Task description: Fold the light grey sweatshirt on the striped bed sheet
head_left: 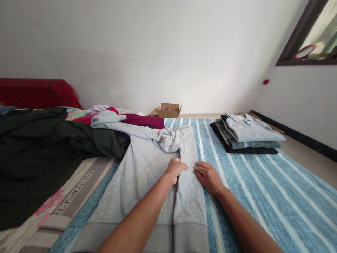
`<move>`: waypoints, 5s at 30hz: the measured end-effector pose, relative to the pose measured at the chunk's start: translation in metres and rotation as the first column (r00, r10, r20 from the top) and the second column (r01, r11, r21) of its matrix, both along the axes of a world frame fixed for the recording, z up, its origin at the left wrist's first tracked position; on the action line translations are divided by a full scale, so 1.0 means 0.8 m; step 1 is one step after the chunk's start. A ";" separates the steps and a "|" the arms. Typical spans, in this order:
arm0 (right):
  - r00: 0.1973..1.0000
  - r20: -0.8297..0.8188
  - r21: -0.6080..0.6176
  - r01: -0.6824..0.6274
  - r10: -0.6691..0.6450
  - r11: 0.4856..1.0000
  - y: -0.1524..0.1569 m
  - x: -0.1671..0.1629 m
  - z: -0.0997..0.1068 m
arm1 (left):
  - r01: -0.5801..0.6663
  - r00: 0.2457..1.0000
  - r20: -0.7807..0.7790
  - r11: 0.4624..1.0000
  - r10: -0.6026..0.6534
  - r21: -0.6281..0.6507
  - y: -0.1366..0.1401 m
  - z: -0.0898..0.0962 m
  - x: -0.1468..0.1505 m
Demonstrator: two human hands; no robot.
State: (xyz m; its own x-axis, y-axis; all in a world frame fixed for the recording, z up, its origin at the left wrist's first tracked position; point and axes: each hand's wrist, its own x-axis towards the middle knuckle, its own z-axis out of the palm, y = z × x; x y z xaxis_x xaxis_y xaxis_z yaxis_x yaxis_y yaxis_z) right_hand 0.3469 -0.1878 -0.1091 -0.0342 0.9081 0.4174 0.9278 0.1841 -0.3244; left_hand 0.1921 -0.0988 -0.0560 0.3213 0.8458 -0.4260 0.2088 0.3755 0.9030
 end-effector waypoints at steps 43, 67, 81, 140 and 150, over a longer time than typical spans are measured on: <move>0.996 -0.024 0.024 -0.080 0.081 0.996 -0.004 0.000 0.012 | 0.081 0.984 0.171 0.984 -0.053 -0.160 -0.008 0.000 -0.001; 0.991 -0.103 -0.011 -0.084 0.083 0.996 -0.008 0.001 0.011 | 0.139 0.988 -0.080 0.986 -0.132 0.091 -0.061 0.019 -0.037; 0.997 -0.005 -0.055 -0.075 0.074 0.996 -0.011 0.003 0.013 | 0.382 0.911 -0.193 0.922 -0.364 0.067 -0.108 0.011 -0.078; 0.558 -0.798 -0.422 -0.247 -0.228 0.872 -0.044 -0.022 0.120 | 0.676 0.736 -0.632 0.269 -0.242 0.685 -0.049 -0.020 -0.003; 0.603 -0.787 -0.384 -0.313 -0.131 0.869 -0.036 -0.045 0.110 | 0.701 0.712 -0.627 0.264 -0.317 0.663 -0.036 -0.024 0.007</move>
State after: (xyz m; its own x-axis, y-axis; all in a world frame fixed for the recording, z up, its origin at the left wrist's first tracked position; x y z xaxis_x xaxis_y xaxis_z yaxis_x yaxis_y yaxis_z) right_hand 0.3108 -0.2166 -0.0211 0.0018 0.9928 -0.1200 0.2633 -0.1163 -0.9577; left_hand 0.1976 -0.1276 -0.0756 0.8405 0.5095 0.1841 0.3715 -0.7894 0.4887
